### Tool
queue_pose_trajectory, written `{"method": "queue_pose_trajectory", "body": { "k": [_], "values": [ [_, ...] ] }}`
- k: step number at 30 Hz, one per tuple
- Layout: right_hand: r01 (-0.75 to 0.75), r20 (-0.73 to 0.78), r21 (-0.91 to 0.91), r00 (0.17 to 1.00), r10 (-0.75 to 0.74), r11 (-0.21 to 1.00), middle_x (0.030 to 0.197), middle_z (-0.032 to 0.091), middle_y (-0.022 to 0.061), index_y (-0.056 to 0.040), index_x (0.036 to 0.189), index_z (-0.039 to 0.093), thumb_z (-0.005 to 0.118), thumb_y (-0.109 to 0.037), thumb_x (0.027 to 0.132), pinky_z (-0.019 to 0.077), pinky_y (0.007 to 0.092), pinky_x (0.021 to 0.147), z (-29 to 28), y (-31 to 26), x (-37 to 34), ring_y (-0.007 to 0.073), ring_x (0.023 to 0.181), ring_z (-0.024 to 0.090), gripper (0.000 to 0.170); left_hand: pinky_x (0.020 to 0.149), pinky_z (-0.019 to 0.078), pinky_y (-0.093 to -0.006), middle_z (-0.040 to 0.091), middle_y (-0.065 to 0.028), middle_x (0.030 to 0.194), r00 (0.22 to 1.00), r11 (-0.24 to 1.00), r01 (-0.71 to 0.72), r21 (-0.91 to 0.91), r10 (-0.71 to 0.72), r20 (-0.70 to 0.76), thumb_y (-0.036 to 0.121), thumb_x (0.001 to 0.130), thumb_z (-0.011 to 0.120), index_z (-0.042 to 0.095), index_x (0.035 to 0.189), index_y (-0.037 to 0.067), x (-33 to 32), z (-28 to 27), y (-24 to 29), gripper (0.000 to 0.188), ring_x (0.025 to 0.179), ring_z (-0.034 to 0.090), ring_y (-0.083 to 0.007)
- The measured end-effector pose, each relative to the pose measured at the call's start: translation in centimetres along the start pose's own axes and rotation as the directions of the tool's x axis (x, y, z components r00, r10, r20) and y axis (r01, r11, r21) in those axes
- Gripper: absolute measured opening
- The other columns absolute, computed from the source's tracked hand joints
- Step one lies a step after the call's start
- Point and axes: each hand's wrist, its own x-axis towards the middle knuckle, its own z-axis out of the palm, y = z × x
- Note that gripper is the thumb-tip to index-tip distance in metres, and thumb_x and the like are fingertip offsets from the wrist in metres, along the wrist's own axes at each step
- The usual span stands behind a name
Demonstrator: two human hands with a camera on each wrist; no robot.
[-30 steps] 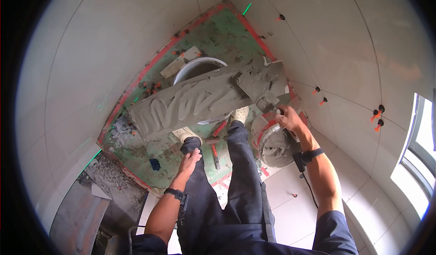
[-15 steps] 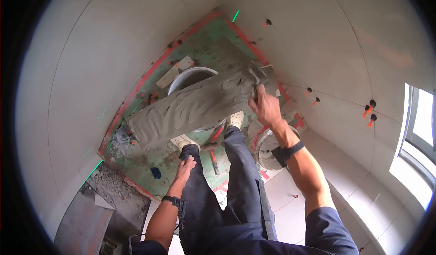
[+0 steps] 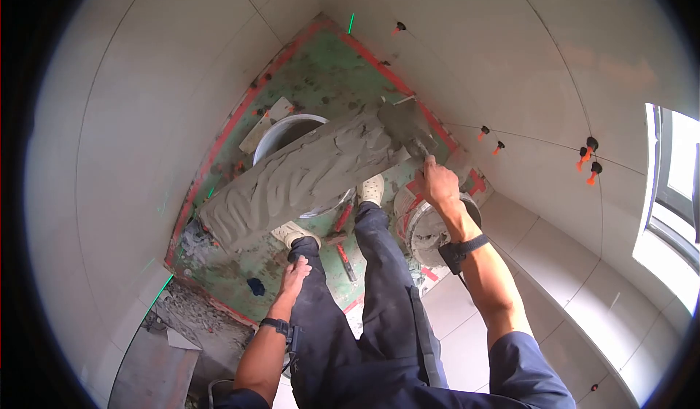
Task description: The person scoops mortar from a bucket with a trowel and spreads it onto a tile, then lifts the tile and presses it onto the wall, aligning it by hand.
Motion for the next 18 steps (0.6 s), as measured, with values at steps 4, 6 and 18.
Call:
{"method": "queue_pose_trajectory", "body": {
  "k": [4,6,18],
  "values": [
    [-0.022,-0.096,0.132,0.995,0.035,0.991,0.079,0.067,0.0236,0.0026,0.099,0.052,0.055,-0.031,0.091,0.0521,0.0487,0.065,1.3,3.9,0.2,0.039,0.072,0.067,0.035,0.086,0.0466,-0.0296,0.069,-0.0077,0.101,0.999,1.0,-0.03,0.005,0.03,0.044,0.059,0.093,0.053,0.063,0.119,0.003,0.5,1.2,0.8,0.063,0.09,0.061,-0.0144],
    [-0.167,0.118,0.47,0.985,0.126,0.866,0.073,0.064,0.0194,0.0017,0.097,0.052,0.054,-0.032,0.093,0.0512,0.0445,0.06,-0.7,4.2,-0.5,0.0327,0.063,0.064,0.034,0.087,0.0466,-0.0297,0.069,-0.0077,0.101,0.998,0.999,-0.043,0.005,0.043,0.046,0.059,0.094,0.053,0.063,0.118,0.002,0.4,2.2,1.9,0.063,0.09,0.062,-0.0147],
    [-0.595,0.6,0.788,0.8,-0.019,-0.161,0.062,0.056,0.0039,-0.0063,0.089,0.052,0.049,-0.035,0.1,0.0429,0.0296,0.039,1.0,3.1,-2.7,0.0145,0.042,0.048,0.031,0.08,0.0481,-0.026,0.07,-0.0085,0.094,0.997,0.997,-0.045,0.057,0.041,0.072,0.048,0.095,0.057,0.065,0.113,-0.002,1.0,5.5,1.9,0.054,0.083,0.063,-0.0132]
  ]
}}
